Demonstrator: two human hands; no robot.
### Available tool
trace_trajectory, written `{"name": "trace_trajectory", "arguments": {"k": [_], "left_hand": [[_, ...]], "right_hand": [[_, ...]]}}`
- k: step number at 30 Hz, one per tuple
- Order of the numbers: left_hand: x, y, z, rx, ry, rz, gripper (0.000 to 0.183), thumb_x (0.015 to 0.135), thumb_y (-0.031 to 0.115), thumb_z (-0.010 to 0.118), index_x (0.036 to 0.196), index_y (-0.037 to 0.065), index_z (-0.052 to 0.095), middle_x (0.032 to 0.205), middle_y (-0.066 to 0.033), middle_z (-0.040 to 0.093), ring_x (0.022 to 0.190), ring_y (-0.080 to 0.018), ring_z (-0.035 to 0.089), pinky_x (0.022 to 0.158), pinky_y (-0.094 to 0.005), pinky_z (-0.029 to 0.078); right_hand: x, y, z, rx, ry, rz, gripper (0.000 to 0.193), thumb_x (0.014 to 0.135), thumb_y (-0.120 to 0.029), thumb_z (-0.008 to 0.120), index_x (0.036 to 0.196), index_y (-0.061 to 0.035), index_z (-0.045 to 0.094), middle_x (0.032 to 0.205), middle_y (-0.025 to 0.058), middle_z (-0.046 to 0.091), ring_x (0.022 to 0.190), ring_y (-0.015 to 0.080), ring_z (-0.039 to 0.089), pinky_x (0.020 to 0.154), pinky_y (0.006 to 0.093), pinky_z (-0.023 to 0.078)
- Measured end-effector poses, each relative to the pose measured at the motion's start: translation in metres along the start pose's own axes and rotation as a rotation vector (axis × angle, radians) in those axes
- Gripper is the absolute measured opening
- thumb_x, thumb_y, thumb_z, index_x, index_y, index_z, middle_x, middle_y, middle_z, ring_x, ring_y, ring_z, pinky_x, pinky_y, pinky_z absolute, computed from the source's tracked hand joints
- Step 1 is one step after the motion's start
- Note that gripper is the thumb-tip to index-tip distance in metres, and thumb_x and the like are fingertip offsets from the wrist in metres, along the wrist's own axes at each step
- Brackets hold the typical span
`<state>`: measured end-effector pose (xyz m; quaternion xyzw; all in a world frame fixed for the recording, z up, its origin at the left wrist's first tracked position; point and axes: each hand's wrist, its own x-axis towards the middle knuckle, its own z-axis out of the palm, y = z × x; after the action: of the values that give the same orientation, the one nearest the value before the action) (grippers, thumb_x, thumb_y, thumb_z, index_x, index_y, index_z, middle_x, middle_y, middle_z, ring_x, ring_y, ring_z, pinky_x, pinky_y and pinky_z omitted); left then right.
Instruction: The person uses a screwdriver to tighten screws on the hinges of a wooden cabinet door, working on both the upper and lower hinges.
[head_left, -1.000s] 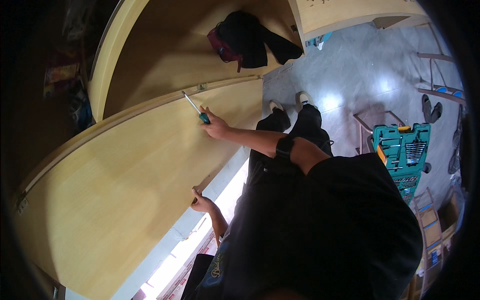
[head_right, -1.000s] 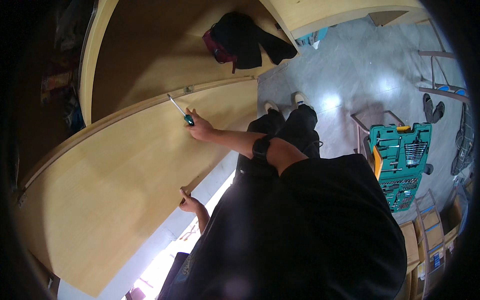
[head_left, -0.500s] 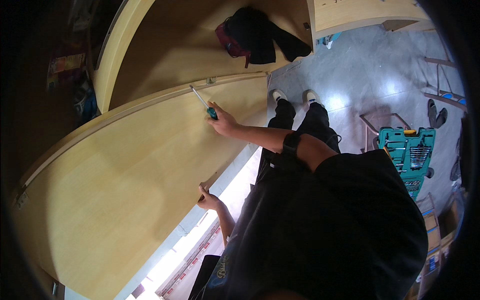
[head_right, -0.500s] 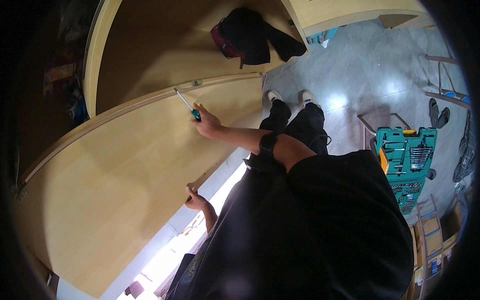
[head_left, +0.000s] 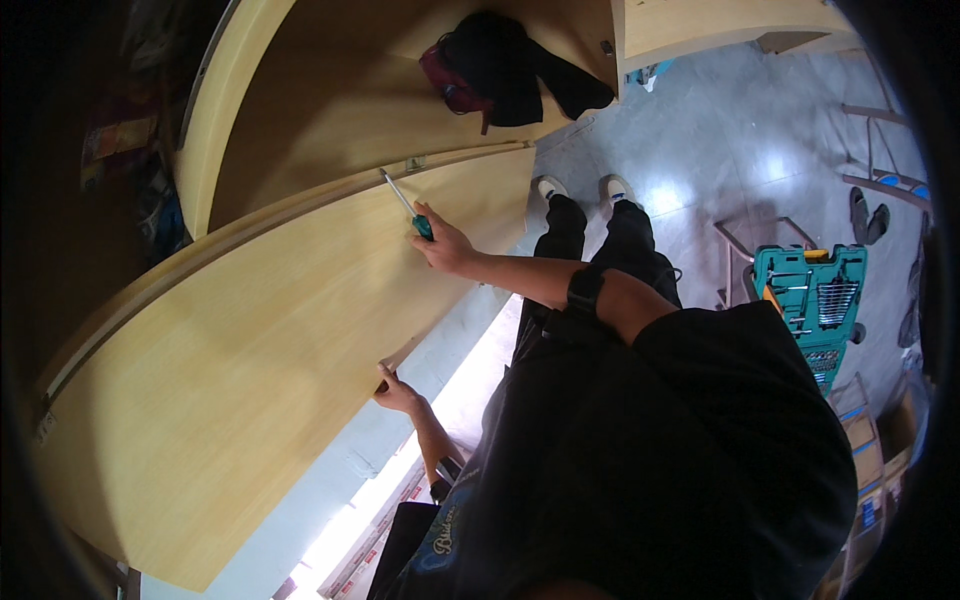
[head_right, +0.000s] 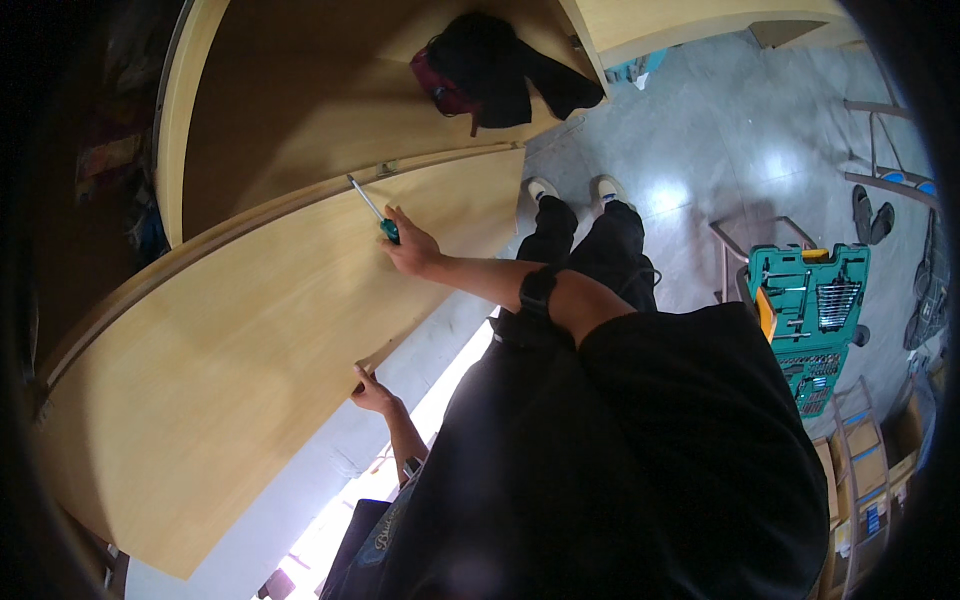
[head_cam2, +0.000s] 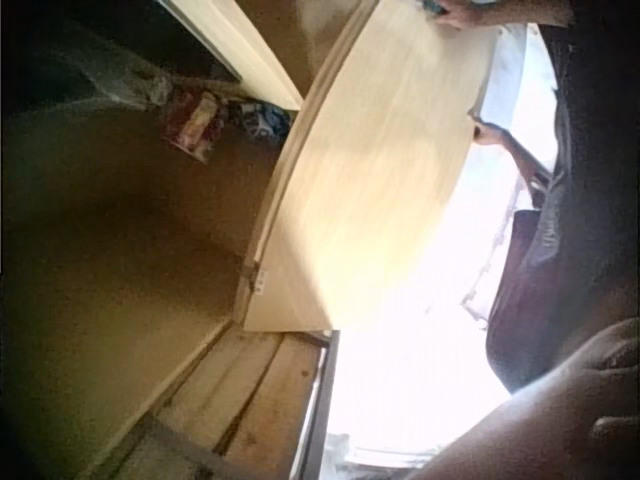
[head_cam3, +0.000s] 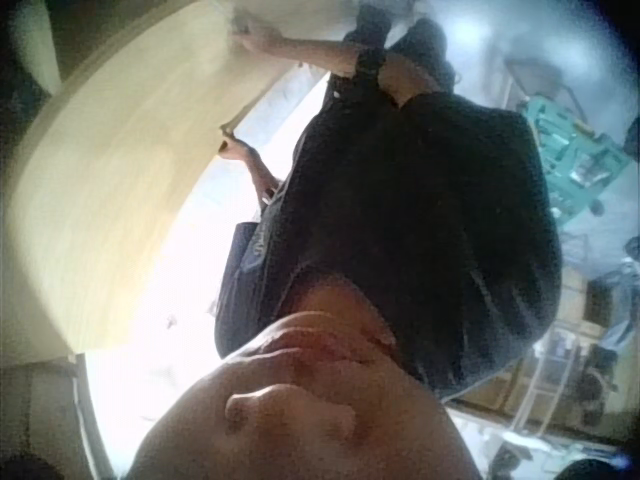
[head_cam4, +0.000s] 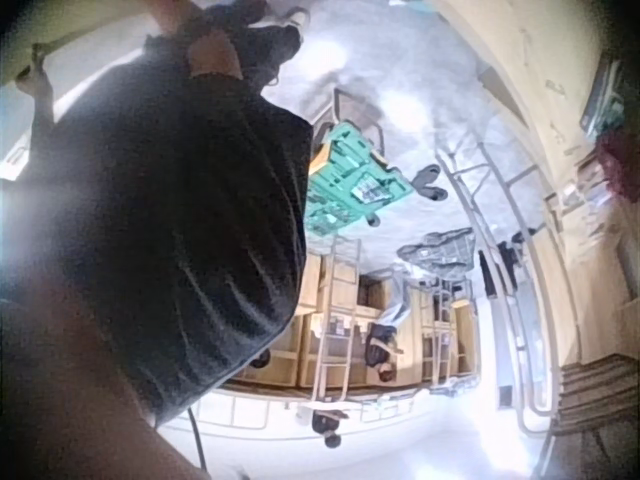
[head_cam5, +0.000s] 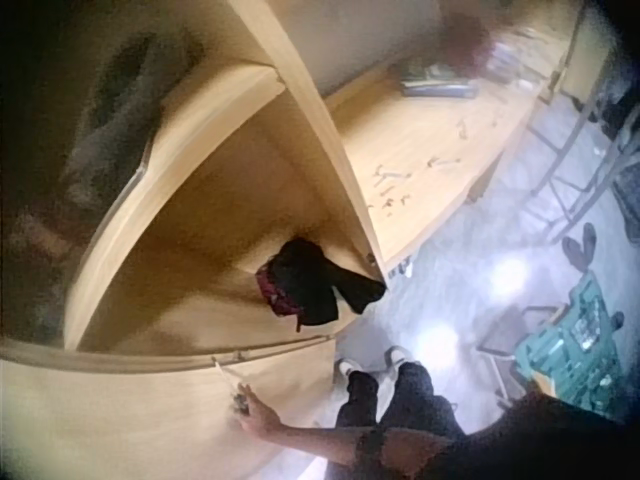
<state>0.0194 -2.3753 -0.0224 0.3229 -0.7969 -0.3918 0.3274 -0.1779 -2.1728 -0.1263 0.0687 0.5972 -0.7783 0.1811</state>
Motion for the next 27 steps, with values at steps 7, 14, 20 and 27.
{"name": "trace_trajectory", "arguments": {"k": [7,14,20,27], "left_hand": [[-0.002,0.005,0.025,-0.012,-0.053,-0.188,0.053,0.083,0.023,0.067,0.122,0.002,0.038,0.120,-0.0123,0.048,0.106,-0.0228,0.050,0.084,-0.0426,0.046],[0.013,-0.024,0.063,-0.116,-0.194,-0.844,0.048,0.085,0.034,0.054,0.125,0.010,0.041,0.131,-0.0090,0.041,0.117,-0.0275,0.042,0.094,-0.0473,0.038],[0.004,-0.012,0.166,-0.222,-0.323,-1.299,0.042,0.089,0.023,0.039,0.127,0.004,0.039,0.128,-0.0182,0.045,0.120,-0.0348,0.042,0.095,-0.0495,0.039],[-0.087,0.034,0.435,0.187,-1.404,-0.099,0.032,0.090,0.027,0.049,0.106,0.001,0.057,0.099,-0.0091,0.059,0.090,-0.0179,0.056,0.072,-0.0297,0.045]], "right_hand": [[0.008,0.007,-0.011,-0.012,0.066,0.070,0.061,0.082,-0.031,0.052,0.134,-0.0070,0.032,0.110,0.0184,0.056,0.097,0.0343,0.056,0.082,0.0396,0.046],[0.038,0.055,-0.046,-0.029,0.121,0.174,0.029,0.083,-0.026,0.053,0.102,-0.0042,0.052,0.072,0.0095,0.058,0.058,0.0230,0.057,0.053,0.0370,0.047],[0.045,0.108,-0.116,-0.270,0.321,0.465,0.029,0.082,-0.026,0.054,0.098,-0.0018,0.057,0.072,0.0125,0.063,0.060,0.0264,0.063,0.054,0.0374,0.049],[0.035,0.058,-0.168,0.161,0.660,0.420,0.036,0.085,-0.031,0.054,0.105,-0.0017,0.054,0.068,0.0098,0.057,0.053,0.0203,0.056,0.052,0.0320,0.047]]}}
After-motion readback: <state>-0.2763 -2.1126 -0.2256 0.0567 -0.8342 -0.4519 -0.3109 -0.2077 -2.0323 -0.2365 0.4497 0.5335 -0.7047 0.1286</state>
